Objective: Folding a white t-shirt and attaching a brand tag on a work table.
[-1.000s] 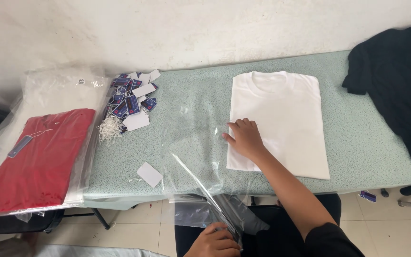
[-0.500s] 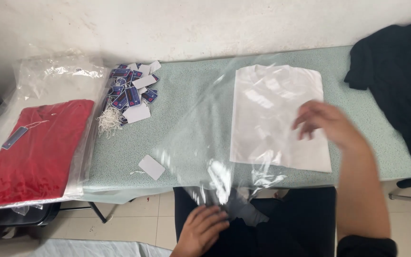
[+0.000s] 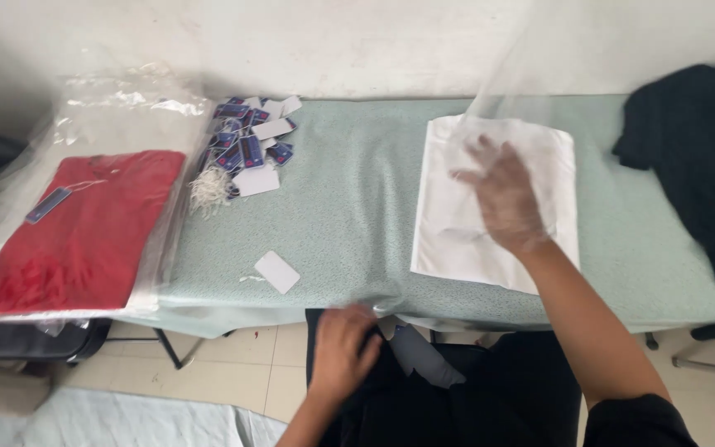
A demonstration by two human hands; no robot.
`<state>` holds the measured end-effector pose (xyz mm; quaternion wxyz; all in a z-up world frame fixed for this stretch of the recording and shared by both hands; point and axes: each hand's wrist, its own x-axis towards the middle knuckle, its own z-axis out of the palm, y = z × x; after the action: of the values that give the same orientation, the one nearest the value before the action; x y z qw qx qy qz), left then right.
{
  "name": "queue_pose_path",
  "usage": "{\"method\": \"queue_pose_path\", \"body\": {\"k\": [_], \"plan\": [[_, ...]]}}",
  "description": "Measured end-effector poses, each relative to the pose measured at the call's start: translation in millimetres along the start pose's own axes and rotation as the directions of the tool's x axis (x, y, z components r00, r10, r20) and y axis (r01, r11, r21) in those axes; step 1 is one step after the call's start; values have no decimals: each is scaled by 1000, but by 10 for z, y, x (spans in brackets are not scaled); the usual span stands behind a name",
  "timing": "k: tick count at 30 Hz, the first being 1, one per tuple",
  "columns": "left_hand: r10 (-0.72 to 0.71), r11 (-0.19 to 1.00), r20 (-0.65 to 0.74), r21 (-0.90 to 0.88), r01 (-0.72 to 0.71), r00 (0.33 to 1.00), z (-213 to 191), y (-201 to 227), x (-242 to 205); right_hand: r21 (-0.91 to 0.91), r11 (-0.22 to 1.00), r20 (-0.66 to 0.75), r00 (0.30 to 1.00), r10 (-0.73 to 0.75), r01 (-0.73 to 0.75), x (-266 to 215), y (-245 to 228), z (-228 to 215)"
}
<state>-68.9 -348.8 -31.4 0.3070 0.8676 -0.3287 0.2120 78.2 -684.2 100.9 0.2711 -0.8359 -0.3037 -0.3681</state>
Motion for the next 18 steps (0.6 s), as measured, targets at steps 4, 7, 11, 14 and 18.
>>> {"method": "queue_pose_path", "body": {"k": [4,7,11,14,18], "plan": [[-200,909,-202,327,258,959,-287,-497,22,-378,847,470,866,-173,374,-645,434,801],[-268,862,-137,408,301,954,-333,-872,-2,-166,978,510,860,-24,125,-1046,385,1056],[-405,830,-53,397,391,913,-377,-1565,188,-61,997,637,767,73,-45,-893,222,871],[-449,770,-65,478,423,891,-555,-1995,460,-67,993,674,730,114,-93,-814,167,780],[-502,799,-150,295,523,852,-792,-1887,786,-174,976,604,768,211,-131,-761,227,793]]}}
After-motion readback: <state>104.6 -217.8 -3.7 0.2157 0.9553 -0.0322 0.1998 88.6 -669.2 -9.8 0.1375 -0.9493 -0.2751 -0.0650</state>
